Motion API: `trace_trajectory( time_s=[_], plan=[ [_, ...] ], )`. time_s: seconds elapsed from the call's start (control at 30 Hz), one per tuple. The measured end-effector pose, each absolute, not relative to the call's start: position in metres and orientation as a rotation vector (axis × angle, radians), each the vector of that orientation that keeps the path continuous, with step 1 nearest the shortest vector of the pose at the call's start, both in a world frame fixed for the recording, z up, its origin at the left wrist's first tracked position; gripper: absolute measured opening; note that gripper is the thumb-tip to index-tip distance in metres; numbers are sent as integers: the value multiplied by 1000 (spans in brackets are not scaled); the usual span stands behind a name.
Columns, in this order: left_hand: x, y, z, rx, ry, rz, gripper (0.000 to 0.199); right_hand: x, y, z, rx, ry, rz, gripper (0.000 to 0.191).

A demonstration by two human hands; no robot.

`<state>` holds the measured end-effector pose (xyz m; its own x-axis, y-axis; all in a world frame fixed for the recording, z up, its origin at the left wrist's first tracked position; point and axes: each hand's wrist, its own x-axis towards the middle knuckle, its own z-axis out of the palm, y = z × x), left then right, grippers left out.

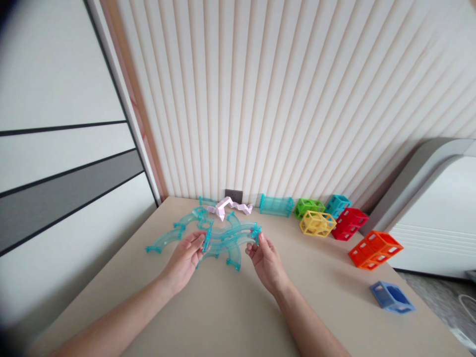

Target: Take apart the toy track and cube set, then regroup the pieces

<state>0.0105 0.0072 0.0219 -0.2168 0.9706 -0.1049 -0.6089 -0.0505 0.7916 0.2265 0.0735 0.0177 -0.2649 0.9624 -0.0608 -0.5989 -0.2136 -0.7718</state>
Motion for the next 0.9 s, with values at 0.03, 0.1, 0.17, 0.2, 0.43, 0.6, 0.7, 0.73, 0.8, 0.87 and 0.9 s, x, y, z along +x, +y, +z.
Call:
trace_trajectory(
  time_s=[0.03,0.1,0.17,0.2,0.43,0.6,0.7,0.73,0.8,0.87,0.9],
  plan=[
    [11,7,20,597,906,1601,33,227,75,17,-676,-751,1716,33],
    [11,6,18,695,968,1596,38,227,77,16,-690,-738,1694,33],
    [11,4,19,781,1030,1597,43,228,78,14,-696,-749,1686,33],
    [10,4,20,805,1056,1601,46,228,78,13,-694,-757,1687,32],
    [9,5,20,711,1044,1610,46,230,77,13,-657,-762,1730,25],
    [10,6,22,697,1012,1611,46,230,76,15,-678,-742,1778,28],
    [11,6,24,695,1006,1607,47,230,76,15,-695,-757,1773,32],
    [11,6,24,693,1001,1607,47,230,76,15,-697,-760,1770,34],
    [11,6,24,692,988,1605,46,230,76,14,-696,-764,1768,36],
    [11,6,24,694,979,1601,45,230,76,13,-694,-762,1773,38],
    [11,5,23,694,976,1598,45,230,76,13,-694,-765,1775,38]
  ],
)
